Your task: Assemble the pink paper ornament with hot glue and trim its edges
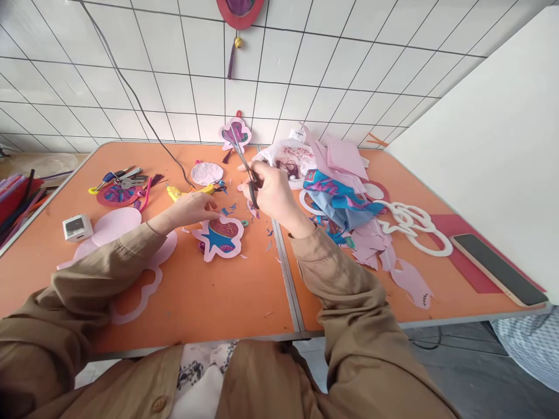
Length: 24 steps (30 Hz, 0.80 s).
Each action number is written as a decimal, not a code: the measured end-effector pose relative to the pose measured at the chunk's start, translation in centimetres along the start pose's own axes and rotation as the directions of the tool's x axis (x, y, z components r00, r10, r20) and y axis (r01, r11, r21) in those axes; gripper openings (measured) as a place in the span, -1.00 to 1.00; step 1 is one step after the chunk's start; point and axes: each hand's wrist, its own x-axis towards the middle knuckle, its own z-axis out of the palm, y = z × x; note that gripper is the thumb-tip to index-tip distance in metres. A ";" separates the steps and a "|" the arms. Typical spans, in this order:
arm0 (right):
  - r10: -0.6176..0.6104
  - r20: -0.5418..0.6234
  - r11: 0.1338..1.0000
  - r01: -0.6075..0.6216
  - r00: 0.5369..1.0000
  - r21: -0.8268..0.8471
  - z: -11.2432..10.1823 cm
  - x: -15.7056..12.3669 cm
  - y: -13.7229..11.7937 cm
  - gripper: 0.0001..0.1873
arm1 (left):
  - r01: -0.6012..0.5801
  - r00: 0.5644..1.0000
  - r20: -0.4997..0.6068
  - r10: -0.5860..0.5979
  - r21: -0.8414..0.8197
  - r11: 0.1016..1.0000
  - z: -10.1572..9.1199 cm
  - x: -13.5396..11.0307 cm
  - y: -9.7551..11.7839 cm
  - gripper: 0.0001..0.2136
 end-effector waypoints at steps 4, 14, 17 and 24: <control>0.001 -0.013 0.999 -0.002 1.000 -0.050 0.1 0.1 0.6 -0.76 | -0.033 0.999 0.037 0.036 -0.069 0.997 0.7 0.0 -0.2 -0.76; 0.125 0.075 0.911 -0.085 0.989 -0.403 -1.1 1.2 2.8 -0.59 | -0.120 0.992 -0.020 0.128 -0.522 0.844 -5.6 -2.7 -0.2 -0.91; 0.232 0.142 0.811 -0.111 0.962 -0.574 -1.7 1.1 3.0 -0.52 | -0.272 0.946 -0.323 0.030 -0.740 0.615 -8.8 -4.7 -0.1 -0.83; 0.361 0.356 0.768 -0.058 0.862 -0.638 -2.4 0.6 1.9 -0.57 | -0.432 0.808 -0.555 -0.200 -0.787 0.441 -11.4 -6.9 0.3 -0.86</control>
